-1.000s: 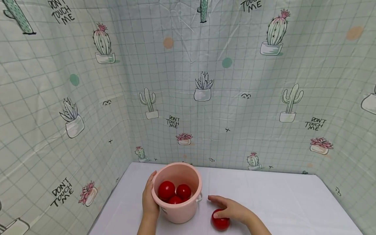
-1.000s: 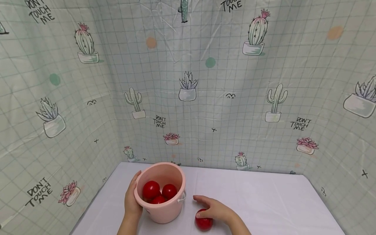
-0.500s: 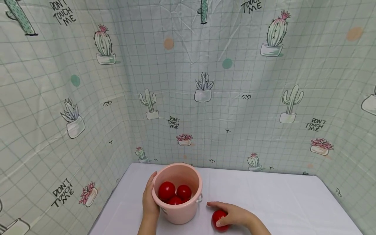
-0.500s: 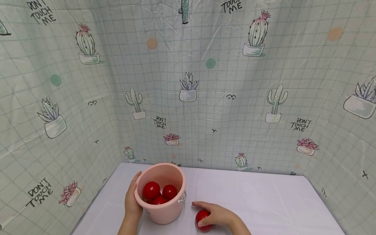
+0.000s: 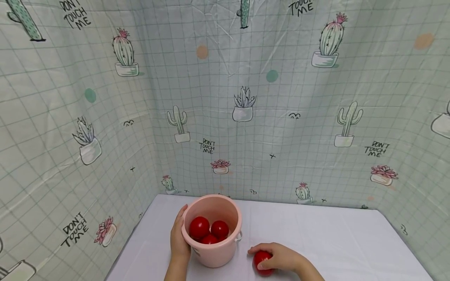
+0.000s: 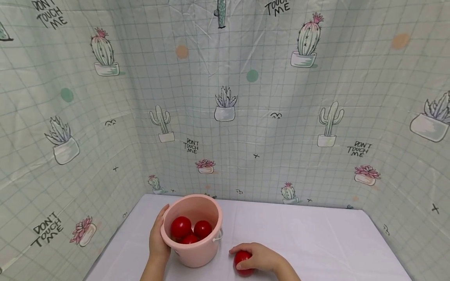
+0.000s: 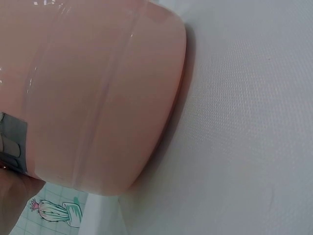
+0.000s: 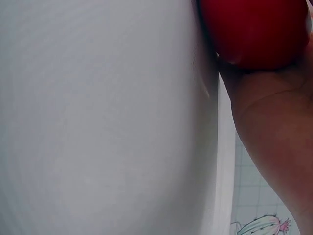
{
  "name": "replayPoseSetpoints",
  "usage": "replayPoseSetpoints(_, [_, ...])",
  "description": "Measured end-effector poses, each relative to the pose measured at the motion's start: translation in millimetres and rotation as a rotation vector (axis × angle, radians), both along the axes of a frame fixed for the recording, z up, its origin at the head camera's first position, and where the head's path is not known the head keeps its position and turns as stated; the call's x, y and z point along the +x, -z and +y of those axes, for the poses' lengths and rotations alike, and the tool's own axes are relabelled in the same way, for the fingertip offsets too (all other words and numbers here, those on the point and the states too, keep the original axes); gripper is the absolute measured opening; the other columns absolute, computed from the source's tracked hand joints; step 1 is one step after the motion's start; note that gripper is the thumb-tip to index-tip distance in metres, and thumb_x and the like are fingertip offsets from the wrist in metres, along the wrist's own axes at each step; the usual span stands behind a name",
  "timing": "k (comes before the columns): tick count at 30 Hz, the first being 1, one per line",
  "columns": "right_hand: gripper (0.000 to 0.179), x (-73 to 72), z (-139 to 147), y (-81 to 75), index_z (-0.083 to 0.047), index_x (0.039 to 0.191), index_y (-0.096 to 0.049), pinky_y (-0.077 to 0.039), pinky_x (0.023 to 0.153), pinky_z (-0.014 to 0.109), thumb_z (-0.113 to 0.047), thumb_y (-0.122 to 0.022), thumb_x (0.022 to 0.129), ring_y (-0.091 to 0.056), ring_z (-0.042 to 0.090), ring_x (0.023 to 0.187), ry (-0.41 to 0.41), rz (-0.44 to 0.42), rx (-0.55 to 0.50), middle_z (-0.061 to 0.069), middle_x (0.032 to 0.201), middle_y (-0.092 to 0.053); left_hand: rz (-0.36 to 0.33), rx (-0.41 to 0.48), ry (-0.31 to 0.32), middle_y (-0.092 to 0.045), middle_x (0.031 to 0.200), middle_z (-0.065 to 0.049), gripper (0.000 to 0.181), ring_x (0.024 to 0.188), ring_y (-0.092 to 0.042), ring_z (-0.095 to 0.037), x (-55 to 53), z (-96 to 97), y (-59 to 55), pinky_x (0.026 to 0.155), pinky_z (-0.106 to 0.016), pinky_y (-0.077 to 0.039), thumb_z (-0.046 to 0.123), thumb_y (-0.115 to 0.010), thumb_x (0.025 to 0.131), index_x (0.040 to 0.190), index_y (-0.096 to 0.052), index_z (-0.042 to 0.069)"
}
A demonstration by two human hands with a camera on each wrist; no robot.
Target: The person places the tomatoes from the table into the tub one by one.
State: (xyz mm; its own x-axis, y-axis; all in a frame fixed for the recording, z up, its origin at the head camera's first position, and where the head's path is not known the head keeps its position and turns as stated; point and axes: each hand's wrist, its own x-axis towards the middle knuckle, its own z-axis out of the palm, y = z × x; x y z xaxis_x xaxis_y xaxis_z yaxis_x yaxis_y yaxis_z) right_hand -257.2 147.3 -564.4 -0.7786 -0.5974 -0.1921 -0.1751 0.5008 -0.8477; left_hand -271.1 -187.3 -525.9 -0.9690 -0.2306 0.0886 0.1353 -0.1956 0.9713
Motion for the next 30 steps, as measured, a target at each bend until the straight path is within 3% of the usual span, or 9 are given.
replayPoseSetpoints(7, [0.043,-4.1,-0.3,-1.9,-0.029,0.127,-0.065,-0.056,0.089,0.052,-0.032,-0.074,0.085,-0.051,0.024,0.112,0.032,0.012,0.009,-0.002,0.125,-0.064,0.004,0.003,0.004,-0.044,0.153,0.012,0.046,0.146,-0.032,-0.01,-0.7,-0.3,0.7,0.114,-0.023,-0.035,0.046,-0.027,0.106,0.147,-0.046,0.032])
replayPoseSetpoints(15, [0.043,-10.2,3.5,-6.4,-0.03,0.13,-0.064,-0.051,0.089,0.04,-0.034,-0.071,0.088,-0.052,0.021,0.111,0.043,0.067,0.031,-0.004,0.125,-0.064,-0.005,0.021,0.003,-0.044,0.153,0.012,0.047,0.146,-0.033,-0.01,-1.0,-0.5,0.7,0.113,-0.023,-0.036,0.047,-0.028,0.106,0.146,-0.046,0.032])
replayPoseSetpoints(23, [0.045,-18.0,11.3,-24.4,-0.026,0.133,-0.062,-0.054,0.081,0.033,-0.032,-0.07,0.089,-0.052,0.023,0.113,0.069,0.077,-0.001,0.005,0.131,-0.062,-0.006,0.01,0.001,-0.044,0.153,0.012,0.047,0.146,-0.032,-0.009,-1.1,-0.4,0.3,0.115,-0.025,-0.034,0.047,-0.027,0.106,0.146,-0.046,0.033])
replayPoseSetpoints(30, [0.049,-22.8,16.2,-41.5,-0.019,0.137,-0.059,-0.054,0.082,0.03,-0.03,-0.069,0.09,-0.053,0.023,0.114,0.068,0.111,-0.02,0.01,0.136,-0.06,0.008,-0.014,-0.017,-0.045,0.153,0.012,0.047,0.146,-0.033,-0.012,-1.9,0.0,2.5,0.115,-0.03,-0.036,0.05,-0.028,0.105,0.145,-0.047,0.033])
